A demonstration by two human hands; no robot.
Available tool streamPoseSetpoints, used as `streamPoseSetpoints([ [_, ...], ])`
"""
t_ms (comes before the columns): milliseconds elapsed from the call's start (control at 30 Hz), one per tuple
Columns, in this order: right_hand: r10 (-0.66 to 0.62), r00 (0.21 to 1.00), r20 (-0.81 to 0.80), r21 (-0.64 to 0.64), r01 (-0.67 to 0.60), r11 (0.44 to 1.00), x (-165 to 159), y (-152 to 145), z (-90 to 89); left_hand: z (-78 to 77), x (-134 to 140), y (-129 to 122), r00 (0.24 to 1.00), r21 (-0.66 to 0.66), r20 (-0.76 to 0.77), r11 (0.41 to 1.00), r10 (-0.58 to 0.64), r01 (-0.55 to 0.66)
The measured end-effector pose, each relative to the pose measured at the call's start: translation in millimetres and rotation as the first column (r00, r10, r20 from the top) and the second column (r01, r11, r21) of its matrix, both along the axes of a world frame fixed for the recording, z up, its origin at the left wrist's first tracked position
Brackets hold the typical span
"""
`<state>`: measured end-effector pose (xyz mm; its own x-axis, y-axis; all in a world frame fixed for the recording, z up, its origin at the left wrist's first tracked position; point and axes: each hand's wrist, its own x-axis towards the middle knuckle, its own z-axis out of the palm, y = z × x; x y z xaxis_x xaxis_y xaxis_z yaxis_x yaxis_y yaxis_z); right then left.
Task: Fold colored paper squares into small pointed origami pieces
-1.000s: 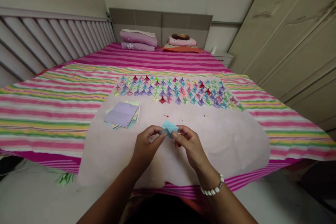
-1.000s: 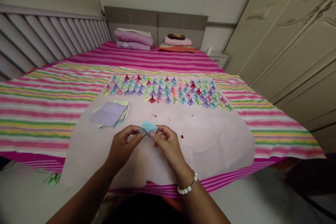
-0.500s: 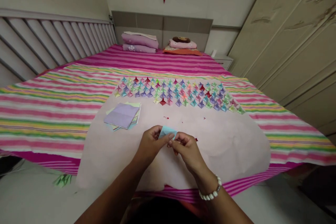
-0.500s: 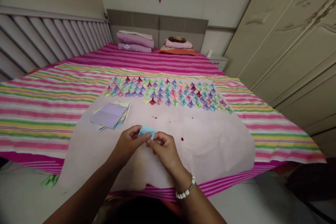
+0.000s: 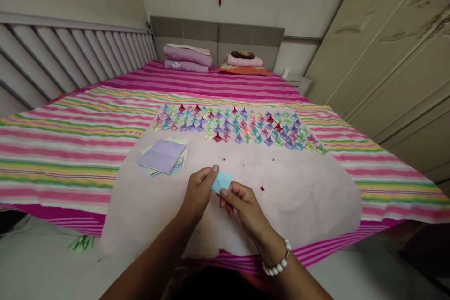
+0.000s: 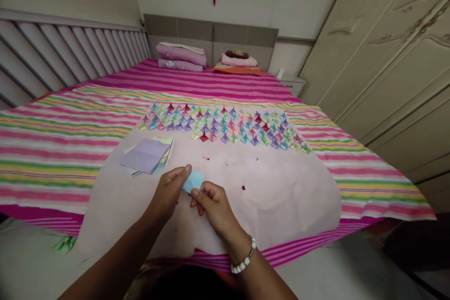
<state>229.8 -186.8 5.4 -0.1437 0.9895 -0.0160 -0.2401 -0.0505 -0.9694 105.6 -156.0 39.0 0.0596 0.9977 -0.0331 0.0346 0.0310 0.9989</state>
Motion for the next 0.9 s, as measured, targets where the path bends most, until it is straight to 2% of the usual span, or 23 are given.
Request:
streamPoseSetpoints([
  [233, -0.019, 0.998, -0.055, -0.044, 0.017, 0.999, -1.3, -3.1, -6.4, -13.6, 4.5, 2.4, 0.998, -0.046, 0.063, 0.999, 0.008, -0.006],
  [333, 0.005, 0.999, -0.044, -0.05, -0.008, 0.999, 2.0, -4.2, -6.2, -15.2, 2.6, 2.5, 1.0, 0.003, 0.004, 1.0, -0.017, 0.017],
  [433, 0.044, 0.998, -0.039, -0.053, -0.046, 0.998, 7.5, -3.3, -5.2, -11.6, -1.1, 1.9, 0.992, 0.077, -0.09, 0.992, -0.092, 0.099],
  [567, -0.075, 0.995, -0.067, -0.068, 0.07, 0.995, 13.8, 0.9, -4.2, -5.9, -2.9, 1.1, 0.978, 0.132, -0.16, 0.979, -0.134, 0.156],
  [667, -0.147, 0.983, -0.108, -0.087, 0.138, 0.987, 16.2, 3.8, -3.7, -7.3, -2.4, 1.4, 0.984, 0.116, -0.103, 0.98, -0.148, 0.16],
  [800, -0.217, 0.959, -0.18, -0.105, 0.201, 0.974, 17.0, 6.0, -2.5, -18.0, -3.6, 2.4, 0.981, 0.137, 0.058, 0.975, -0.186, 0.177],
  [900, -0.238, 0.951, -0.199, -0.118, 0.218, 0.969, 16.0, 6.9, -0.1, -24.3, -5.9, 1.3, 0.979, 0.165, 0.073, 0.97, -0.192, 0.178],
])
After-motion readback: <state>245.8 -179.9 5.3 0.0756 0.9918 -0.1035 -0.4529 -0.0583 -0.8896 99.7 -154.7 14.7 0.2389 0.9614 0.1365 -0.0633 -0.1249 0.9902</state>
